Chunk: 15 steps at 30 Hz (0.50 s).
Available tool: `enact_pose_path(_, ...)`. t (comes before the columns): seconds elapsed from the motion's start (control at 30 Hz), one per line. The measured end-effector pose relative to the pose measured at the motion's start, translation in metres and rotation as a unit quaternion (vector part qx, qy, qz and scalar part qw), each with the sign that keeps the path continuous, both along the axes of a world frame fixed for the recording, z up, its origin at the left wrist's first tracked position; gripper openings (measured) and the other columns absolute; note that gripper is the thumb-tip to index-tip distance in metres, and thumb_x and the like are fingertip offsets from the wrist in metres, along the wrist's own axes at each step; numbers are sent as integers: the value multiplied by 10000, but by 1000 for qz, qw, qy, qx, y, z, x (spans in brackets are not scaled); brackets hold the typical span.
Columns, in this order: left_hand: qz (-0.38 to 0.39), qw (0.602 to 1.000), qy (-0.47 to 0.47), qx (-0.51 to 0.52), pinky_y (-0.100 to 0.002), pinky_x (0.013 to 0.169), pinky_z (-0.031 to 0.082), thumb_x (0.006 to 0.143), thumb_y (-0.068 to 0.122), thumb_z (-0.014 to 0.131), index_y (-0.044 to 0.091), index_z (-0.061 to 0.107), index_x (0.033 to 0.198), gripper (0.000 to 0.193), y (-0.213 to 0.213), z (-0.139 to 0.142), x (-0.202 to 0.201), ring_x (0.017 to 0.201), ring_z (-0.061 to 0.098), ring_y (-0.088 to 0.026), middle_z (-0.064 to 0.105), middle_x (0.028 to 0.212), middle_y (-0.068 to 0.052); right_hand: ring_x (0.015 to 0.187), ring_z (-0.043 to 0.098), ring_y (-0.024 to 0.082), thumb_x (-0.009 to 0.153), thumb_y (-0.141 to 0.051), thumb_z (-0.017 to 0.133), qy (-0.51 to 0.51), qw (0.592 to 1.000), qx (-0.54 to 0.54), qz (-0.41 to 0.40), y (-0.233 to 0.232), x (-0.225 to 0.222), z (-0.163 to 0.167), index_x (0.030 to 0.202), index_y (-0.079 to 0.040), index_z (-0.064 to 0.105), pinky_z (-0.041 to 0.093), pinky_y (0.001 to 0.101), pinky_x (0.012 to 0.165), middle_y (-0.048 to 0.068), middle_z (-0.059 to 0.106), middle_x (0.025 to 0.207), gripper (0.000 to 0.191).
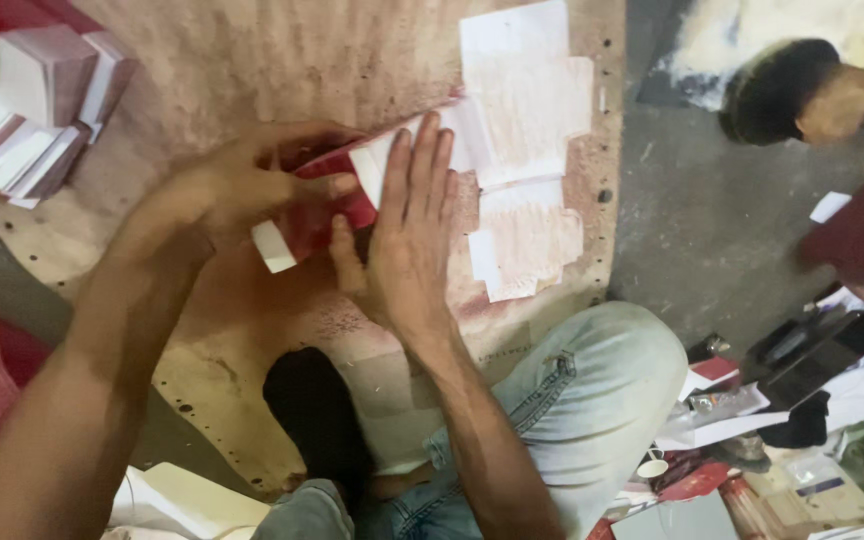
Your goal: The person applies glue to the edges of white paper sheets using a round brush, then folds and presses them into red covers. The person repeats this process for multiple items, stacking the finished units on the table.
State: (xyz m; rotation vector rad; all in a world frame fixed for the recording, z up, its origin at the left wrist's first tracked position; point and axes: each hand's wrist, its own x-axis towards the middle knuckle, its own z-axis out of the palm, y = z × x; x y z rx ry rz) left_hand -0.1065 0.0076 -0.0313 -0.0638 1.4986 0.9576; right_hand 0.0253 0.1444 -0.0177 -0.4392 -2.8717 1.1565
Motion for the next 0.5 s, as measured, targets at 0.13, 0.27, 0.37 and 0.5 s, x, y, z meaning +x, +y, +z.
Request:
enact_pose_path(0.13,-20,984,172,52,-315,821,544,1009,282,700,62,575,1401,468,-4,9,8,996,669,-197,711,1160,-91,1655,-29,452,1046,-328,627,-56,998,11,35,-1,-3,-6,1685,-42,24,59,667,1343,250,-58,1756,923)
enact_pose_path(0.27,-33,924,369,-97,-367,918,564,928,339,769,19,567,1347,564,-15,28,30,1101,682,-252,678,1225,-165,1654,-38,444,1064,-386,597,-53,996,71,24,-9,-9,-2,1684,-29,14,77,630,1350,249,-56,1753,923)
enact_pose_path(0.37,-130,782,590,-155,-429,986,530,998,337,772,73,627,1324,443,-12,31,49,1214,568,-314,583,1357,-161,1647,-23,428,1027,-387,639,-24,994,104,13,-16,-14,7,1673,-17,28,82,612,1349,244,-46,1744,962)
enact_pose_path(0.5,-131,704,698,-29,-407,957,539,786,142,714,206,721,1270,488,-3,36,59,1272,531,-330,554,1450,-114,1638,-16,425,944,-298,739,-22,998,50,17,-14,-18,23,1661,9,54,81,610,1338,266,-15,1742,1038)
